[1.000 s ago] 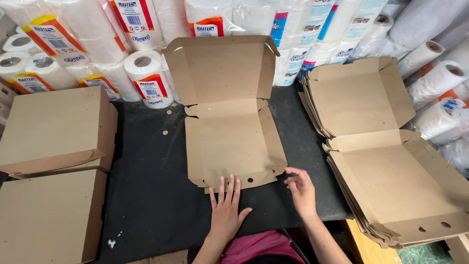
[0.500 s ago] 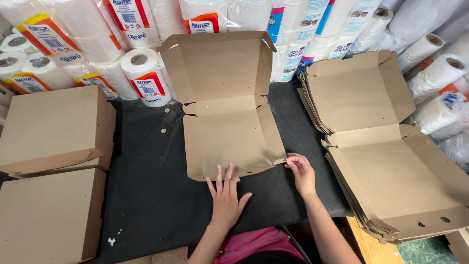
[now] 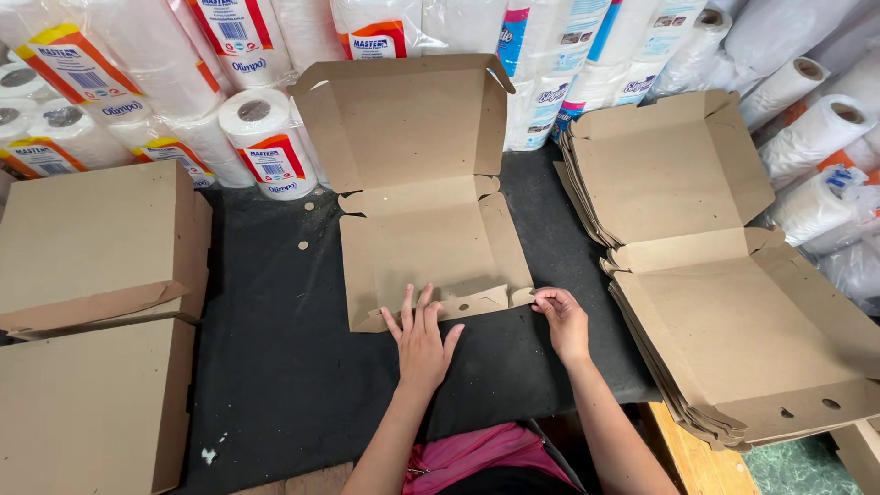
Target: The person folds cardboard sheets to assemble small boxes and stacks them on a table.
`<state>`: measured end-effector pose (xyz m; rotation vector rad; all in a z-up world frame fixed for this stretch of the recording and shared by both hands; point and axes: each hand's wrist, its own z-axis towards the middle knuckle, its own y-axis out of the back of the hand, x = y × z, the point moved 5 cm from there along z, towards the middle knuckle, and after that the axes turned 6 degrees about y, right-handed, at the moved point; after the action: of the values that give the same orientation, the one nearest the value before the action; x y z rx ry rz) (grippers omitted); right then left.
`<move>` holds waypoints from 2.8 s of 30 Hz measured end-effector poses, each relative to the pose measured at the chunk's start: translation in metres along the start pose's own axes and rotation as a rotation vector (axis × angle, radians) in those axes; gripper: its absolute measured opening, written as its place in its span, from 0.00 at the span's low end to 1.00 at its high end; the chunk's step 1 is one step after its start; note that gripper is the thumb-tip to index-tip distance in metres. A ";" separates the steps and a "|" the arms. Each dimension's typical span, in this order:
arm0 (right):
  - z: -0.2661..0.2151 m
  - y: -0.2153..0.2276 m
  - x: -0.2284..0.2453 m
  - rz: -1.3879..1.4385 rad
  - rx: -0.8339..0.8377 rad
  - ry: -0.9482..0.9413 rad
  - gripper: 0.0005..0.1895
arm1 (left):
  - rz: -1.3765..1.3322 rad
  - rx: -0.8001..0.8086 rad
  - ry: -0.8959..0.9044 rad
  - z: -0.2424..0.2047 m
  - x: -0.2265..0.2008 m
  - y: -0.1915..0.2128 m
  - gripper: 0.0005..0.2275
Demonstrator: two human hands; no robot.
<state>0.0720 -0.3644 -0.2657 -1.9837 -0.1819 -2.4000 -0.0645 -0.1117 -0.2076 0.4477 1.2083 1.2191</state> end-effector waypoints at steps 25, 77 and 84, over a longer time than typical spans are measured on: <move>-0.004 -0.044 0.118 -0.614 0.235 0.270 0.02 | -0.014 0.010 0.001 -0.002 0.001 0.003 0.18; -0.011 -0.205 0.110 -0.683 0.730 0.050 0.04 | -0.109 -0.335 0.372 -0.023 0.117 0.070 0.04; -0.014 -0.203 0.118 -0.670 0.727 0.063 0.04 | -0.043 -0.315 0.140 0.000 0.074 0.079 0.04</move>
<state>0.0171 -0.1571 -0.1676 -1.6279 -1.6605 -2.1528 -0.1105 -0.0187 -0.1771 0.1032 1.1114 1.3926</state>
